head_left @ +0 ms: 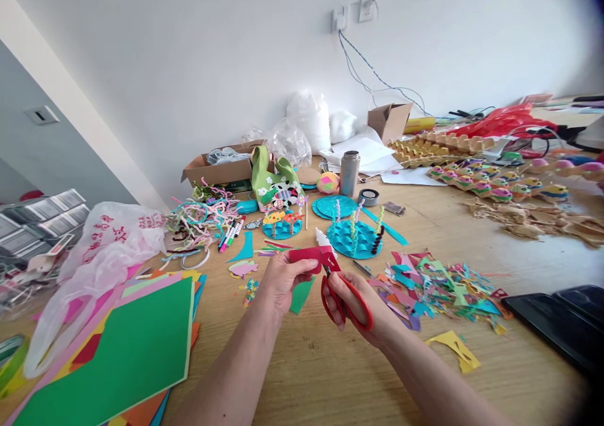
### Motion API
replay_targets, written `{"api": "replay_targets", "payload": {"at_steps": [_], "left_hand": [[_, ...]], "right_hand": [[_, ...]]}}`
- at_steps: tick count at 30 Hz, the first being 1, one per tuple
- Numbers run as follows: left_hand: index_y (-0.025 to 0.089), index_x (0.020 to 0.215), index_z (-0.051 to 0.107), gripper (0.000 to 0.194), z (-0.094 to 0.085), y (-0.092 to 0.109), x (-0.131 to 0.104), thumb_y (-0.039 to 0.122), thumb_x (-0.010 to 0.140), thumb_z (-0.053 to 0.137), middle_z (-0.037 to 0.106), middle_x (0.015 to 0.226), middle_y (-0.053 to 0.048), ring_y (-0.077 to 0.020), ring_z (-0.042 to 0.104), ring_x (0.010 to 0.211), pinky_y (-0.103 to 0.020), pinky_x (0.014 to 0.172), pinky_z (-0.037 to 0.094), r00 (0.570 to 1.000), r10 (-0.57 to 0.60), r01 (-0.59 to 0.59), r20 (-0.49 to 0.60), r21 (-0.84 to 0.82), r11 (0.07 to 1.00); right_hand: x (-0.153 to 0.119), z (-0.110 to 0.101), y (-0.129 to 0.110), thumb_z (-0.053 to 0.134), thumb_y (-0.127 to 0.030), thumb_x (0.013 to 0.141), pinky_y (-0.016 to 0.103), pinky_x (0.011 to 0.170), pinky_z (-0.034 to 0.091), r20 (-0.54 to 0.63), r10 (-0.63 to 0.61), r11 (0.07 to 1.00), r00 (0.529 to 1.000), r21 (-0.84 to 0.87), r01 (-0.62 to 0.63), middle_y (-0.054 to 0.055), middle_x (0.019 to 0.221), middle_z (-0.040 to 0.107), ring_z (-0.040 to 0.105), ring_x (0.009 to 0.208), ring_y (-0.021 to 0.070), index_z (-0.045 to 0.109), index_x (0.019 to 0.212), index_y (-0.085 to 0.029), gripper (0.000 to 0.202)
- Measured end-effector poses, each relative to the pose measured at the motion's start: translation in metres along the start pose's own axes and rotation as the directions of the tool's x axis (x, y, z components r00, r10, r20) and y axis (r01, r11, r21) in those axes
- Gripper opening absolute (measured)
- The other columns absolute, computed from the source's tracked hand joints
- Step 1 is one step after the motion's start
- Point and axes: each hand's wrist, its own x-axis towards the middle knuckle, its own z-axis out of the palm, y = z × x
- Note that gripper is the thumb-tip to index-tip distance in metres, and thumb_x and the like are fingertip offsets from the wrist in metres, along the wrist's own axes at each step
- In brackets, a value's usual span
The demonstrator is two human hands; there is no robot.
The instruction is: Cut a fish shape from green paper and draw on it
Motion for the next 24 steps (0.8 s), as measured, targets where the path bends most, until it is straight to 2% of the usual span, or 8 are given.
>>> {"api": "replay_targets", "payload": {"at_steps": [6, 16, 24], "left_hand": [[0.011, 0.076, 0.069, 0.03, -0.0017, -0.0012, 0.0008, 0.023, 0.051, 0.081, 0.069, 0.069, -0.005, -0.0119, 0.059, 0.059, -0.024, 0.06, 0.044, 1.0, -0.003, 0.003, 0.028, 0.026, 1.0], [0.013, 0.075, 0.066, 0.034, -0.0016, 0.0035, -0.0023, 0.021, 0.048, 0.083, 0.07, 0.073, -0.005, -0.0129, 0.061, 0.064, -0.024, 0.062, 0.044, 0.998, -0.035, 0.033, 0.043, 0.057, 0.998], [0.011, 0.08, 0.072, 0.032, -0.0025, 0.0081, -0.0048, 0.028, 0.054, 0.08, 0.071, 0.075, -0.008, -0.0131, 0.061, 0.064, -0.024, 0.062, 0.044, 0.998, -0.005, -0.003, 0.058, 0.135, 0.991]], "right_hand": [[-0.0011, 0.0008, -0.0018, 0.057, -0.072, 0.071, 0.019, 0.032, 0.031, 0.004, 0.016, 1.0, 1.0, 0.004, -0.016, -0.005, 0.043, 0.045, 0.04, 0.032, 0.0065, 0.048, 0.06, -0.017, 0.057], [-0.001, 0.0004, -0.0001, 0.06, -0.068, 0.071, 0.019, 0.031, 0.029, 0.009, 0.005, 1.0, 1.0, 0.029, -0.006, -0.005, 0.043, 0.046, 0.04, 0.031, 0.0061, 0.047, 0.06, -0.017, 0.054], [-0.0005, -0.0018, 0.0022, 0.059, -0.064, 0.074, 0.019, 0.032, 0.028, 0.05, 0.002, 1.0, 0.999, 0.007, -0.002, -0.005, 0.045, 0.046, 0.041, 0.033, 0.0067, 0.047, 0.062, -0.017, 0.05]]}}
